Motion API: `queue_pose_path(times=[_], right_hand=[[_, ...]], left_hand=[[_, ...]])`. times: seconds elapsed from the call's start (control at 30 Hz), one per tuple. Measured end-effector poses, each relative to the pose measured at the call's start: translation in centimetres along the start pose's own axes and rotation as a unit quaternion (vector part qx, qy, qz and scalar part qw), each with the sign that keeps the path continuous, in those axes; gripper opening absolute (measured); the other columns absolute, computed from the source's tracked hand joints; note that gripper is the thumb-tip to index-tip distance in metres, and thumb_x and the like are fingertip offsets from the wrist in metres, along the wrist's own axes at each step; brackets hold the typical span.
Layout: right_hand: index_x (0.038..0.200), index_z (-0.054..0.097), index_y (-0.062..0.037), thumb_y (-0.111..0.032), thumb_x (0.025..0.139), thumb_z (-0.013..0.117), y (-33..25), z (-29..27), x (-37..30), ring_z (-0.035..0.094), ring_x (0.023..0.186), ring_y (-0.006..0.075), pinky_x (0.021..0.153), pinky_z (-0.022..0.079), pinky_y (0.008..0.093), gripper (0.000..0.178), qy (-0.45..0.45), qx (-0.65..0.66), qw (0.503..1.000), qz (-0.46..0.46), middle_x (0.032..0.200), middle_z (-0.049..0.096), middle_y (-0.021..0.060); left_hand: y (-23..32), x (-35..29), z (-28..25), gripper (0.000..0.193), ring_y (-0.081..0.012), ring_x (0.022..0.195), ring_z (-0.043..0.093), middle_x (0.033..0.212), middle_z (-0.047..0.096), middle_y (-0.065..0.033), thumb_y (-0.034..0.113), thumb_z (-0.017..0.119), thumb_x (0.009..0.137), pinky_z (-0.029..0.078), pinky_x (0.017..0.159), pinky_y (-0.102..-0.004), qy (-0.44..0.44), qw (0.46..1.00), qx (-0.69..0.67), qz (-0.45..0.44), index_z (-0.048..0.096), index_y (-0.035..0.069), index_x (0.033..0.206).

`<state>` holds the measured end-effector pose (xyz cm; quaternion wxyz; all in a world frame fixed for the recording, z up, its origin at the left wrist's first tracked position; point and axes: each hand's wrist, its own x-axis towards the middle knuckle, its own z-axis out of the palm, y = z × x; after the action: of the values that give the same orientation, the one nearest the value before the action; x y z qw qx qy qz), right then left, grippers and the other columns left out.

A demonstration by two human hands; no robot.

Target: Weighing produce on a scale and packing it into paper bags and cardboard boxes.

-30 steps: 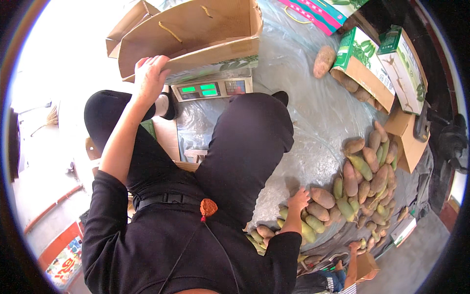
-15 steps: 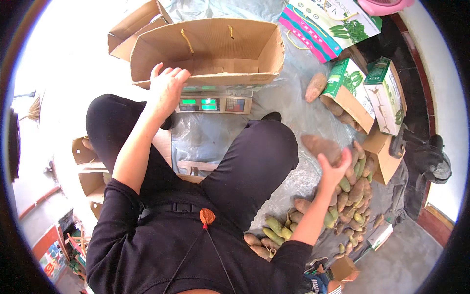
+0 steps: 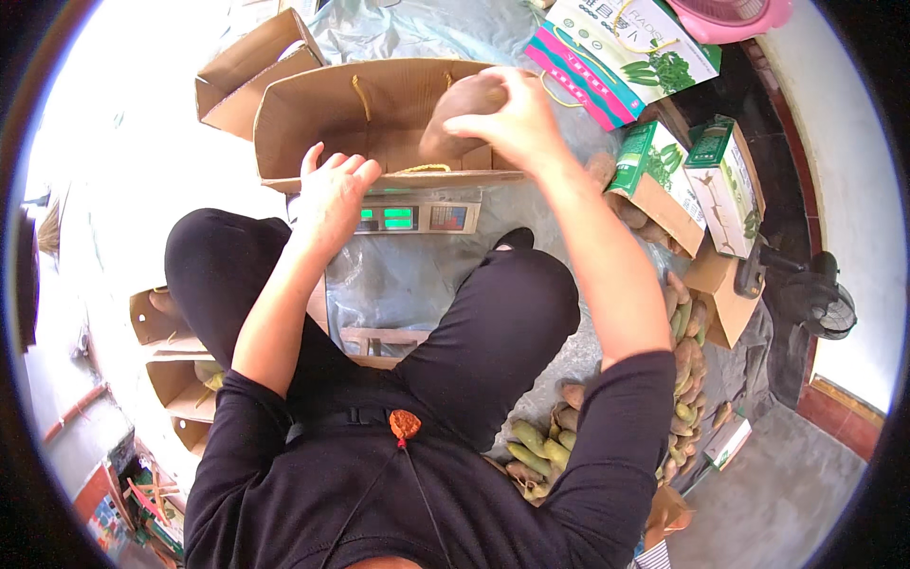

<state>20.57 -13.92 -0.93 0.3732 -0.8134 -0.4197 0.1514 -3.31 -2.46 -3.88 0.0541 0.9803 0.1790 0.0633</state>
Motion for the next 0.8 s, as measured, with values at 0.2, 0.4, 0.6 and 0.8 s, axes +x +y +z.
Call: queue_pose_path(times=[0.2,0.4,0.6,0.8], right_hand=[[0.128,0.052,-0.0072,-0.041,0.049,0.086,-1.8,6.9,3.8,0.053,0.118,0.0344,0.098,0.046,0.0390,0.092,-0.143,-0.101,0.971,0.165,0.128,0.050,0.0207],[0.108,0.066,-0.0016,-0.029,0.058,0.084,0.1,9.6,4.7,0.065,0.099,0.0291,0.079,0.054,0.0366,0.060,-0.261,-0.122,0.926,0.242,0.110,0.065,0.0197],[0.099,0.072,-0.0066,-0.014,0.076,0.063,0.1,8.4,4.0,0.065,0.101,0.0285,0.081,0.053,0.0378,0.026,-0.267,-0.259,0.911,0.178,0.105,0.068,0.0137],[0.114,0.064,-0.0081,-0.025,0.073,0.070,-1.6,0.0,0.4,0.065,0.093,0.0276,0.081,0.052,0.0384,0.044,-0.139,-0.105,0.984,-0.039,0.099,0.069,0.0107]], left_hand=[[-0.3,0.0,0.0,0.019,-0.0214,0.089,0.059,0.082,0.059,-0.0023,0.003,0.054,0.076,0.031,0.105,-0.0539,0.044,0.999,-0.025,0.008,0.061,0.013,0.091],[-0.1,0.4,-0.2,0.018,-0.0225,0.092,0.058,0.083,0.060,-0.0035,-0.001,0.052,0.076,0.029,0.106,-0.0512,0.028,0.999,-0.023,0.003,0.059,0.011,0.088],[-0.2,0.7,0.0,0.015,-0.0229,0.097,0.058,0.091,0.063,-0.0041,0.003,0.054,0.080,0.028,0.108,-0.0486,0.020,1.000,0.004,-0.009,0.060,0.010,0.091],[0.2,0.6,0.0,0.022,-0.0242,0.098,0.058,0.097,0.064,-0.0046,0.006,0.064,0.077,0.029,0.107,-0.0483,0.001,1.000,0.019,-0.007,0.060,0.010,0.099]])
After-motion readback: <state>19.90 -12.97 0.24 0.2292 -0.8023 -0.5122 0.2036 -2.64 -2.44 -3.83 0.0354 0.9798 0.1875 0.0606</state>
